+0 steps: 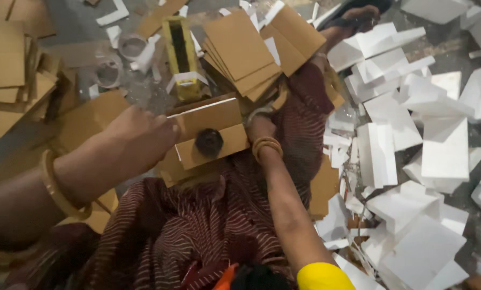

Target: The person assembles small cardboard boxes by folding the flaps and securing them with adhesive tape. They handle white foam inserts and cardboard pieces, using a tape dispenser to seal the boxes.

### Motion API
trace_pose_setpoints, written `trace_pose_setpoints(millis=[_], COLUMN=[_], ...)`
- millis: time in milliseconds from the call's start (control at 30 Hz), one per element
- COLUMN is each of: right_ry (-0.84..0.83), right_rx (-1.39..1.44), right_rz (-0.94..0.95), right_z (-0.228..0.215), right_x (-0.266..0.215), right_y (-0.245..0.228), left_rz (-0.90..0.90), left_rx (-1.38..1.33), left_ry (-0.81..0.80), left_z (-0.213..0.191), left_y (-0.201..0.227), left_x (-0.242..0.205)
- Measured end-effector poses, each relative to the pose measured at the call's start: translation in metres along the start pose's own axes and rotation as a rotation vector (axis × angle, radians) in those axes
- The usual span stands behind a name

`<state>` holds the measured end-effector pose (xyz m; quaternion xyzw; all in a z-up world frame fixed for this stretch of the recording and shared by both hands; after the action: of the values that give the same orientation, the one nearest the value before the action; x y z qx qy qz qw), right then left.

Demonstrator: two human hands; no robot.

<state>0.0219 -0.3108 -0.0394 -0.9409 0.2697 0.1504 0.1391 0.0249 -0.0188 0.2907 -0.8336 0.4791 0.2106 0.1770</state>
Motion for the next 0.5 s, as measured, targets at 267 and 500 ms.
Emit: trace_pose_setpoints(millis=[267, 500], right_ry=[0.286, 0.11], right_rx=[0.826, 1.246], right_rz=[-0.178, -0.597], right_z=[-0.089, -0.158], right_x=[-0.062, -0.147], right_y=[0.011, -0.066], left_rz=[-0.061, -0.091], left_rx=[-0.388, -1.21], left_ry=[-0.014, 0.51], left_z=[0.02, 0.059], left_y=[-0.013, -0.019], left_x=[-0.029, 0.022])
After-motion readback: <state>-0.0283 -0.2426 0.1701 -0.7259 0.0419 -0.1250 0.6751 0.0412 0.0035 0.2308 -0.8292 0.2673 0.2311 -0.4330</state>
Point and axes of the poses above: each hand's wrist, its own x-axis towards the middle knuckle, its own z-axis out of the palm, y = z × x, the point moved 4 cm from there along x, towards the middle knuckle, and after that the axes turned 3 degrees about y, right-handed, at the moved point
